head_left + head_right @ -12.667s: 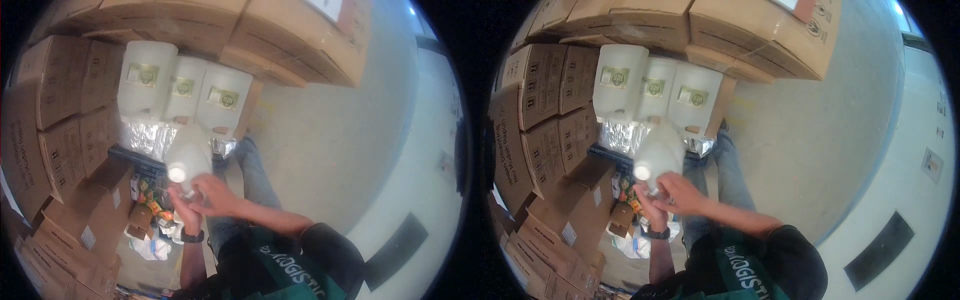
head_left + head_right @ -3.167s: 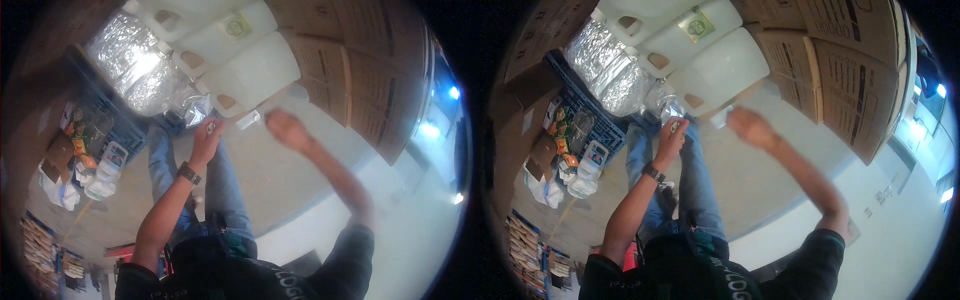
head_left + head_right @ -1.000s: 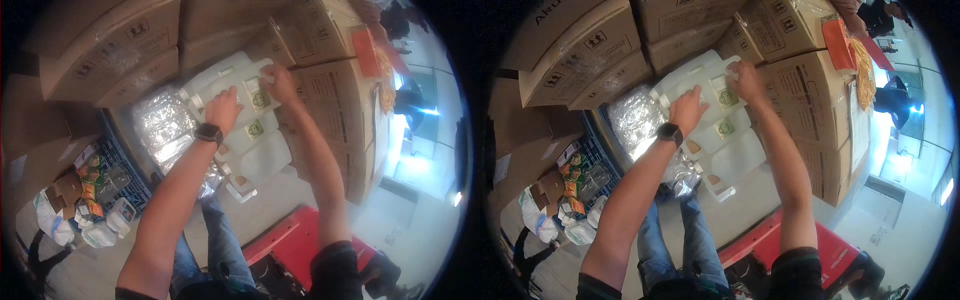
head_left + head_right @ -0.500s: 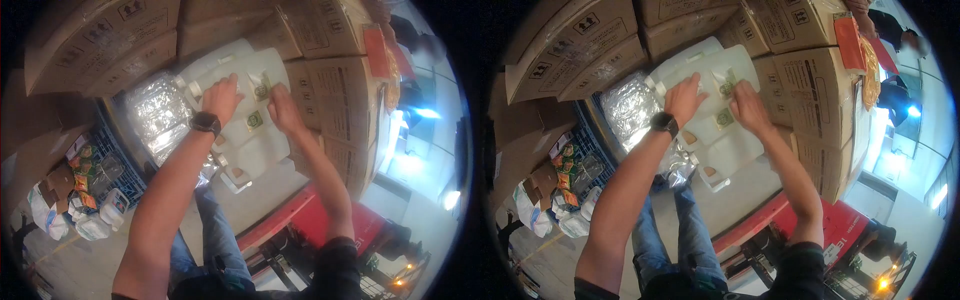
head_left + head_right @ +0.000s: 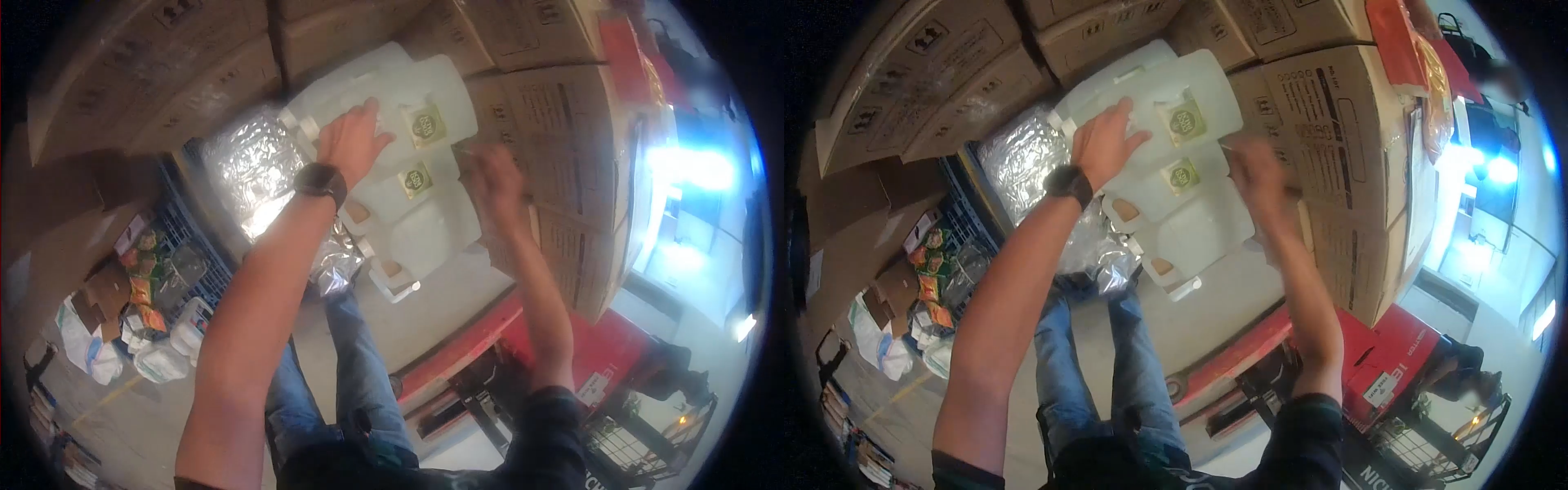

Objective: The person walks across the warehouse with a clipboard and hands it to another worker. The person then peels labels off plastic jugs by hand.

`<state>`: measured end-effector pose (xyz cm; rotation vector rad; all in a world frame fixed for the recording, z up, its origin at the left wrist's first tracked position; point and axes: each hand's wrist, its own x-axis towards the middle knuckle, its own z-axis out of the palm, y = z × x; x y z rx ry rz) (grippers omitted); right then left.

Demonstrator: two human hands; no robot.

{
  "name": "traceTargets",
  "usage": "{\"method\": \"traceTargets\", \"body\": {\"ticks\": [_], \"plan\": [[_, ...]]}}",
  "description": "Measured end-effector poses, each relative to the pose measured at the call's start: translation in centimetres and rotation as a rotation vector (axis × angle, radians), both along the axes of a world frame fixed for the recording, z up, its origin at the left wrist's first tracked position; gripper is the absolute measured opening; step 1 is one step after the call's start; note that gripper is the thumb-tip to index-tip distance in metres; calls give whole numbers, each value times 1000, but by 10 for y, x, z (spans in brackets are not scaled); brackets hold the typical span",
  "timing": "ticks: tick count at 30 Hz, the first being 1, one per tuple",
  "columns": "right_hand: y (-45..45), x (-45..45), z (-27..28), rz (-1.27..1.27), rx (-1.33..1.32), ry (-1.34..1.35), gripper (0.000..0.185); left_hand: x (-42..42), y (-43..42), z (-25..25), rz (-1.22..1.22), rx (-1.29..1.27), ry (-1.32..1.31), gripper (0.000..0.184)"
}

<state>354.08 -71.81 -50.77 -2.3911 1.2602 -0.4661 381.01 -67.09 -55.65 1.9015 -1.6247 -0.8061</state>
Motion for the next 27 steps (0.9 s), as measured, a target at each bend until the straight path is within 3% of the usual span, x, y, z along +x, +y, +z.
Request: {"method": "traceTargets", "body": {"ticks": [1,5,7,9,10,12,14,16,17,19,21,27], "plan": [[18,-18,19,-224,156,-7,19,0,2,0,4,10,5,41],[38,-40,42,-229,55,83,17,-2,1,2,13,-33,8,39],[30,-4,38,-121,-21,-109,17,-7,3,8,-5,-64,-12,37],[22,33,22,-100,155,-411,30,-11,8,16,95,-20,374,35],[23,53,25,-102,303,-521,39,-18,16,22,78,-16,362,35],[32,74,22,-115,463,-628,49,-36,36,40,54,-68,678,35],[40,81,13,-109,530,-568,61,-43,51,41,121,-56,606,31],[55,80,19,-101,568,-558,51,-44,61,32,130,-21,389,26],[60,80,24,-70,508,-429,45,-45,63,27,143,-21,394,26],[62,77,25,-38,452,-293,40,-48,64,19,253,-246,190,23],[40,69,13,-78,-13,-65,31,-34,58,15,242,-192,149,22],[-5,71,-13,155,-193,281,21,-18,40,-1,71,-108,-70,22]]}}
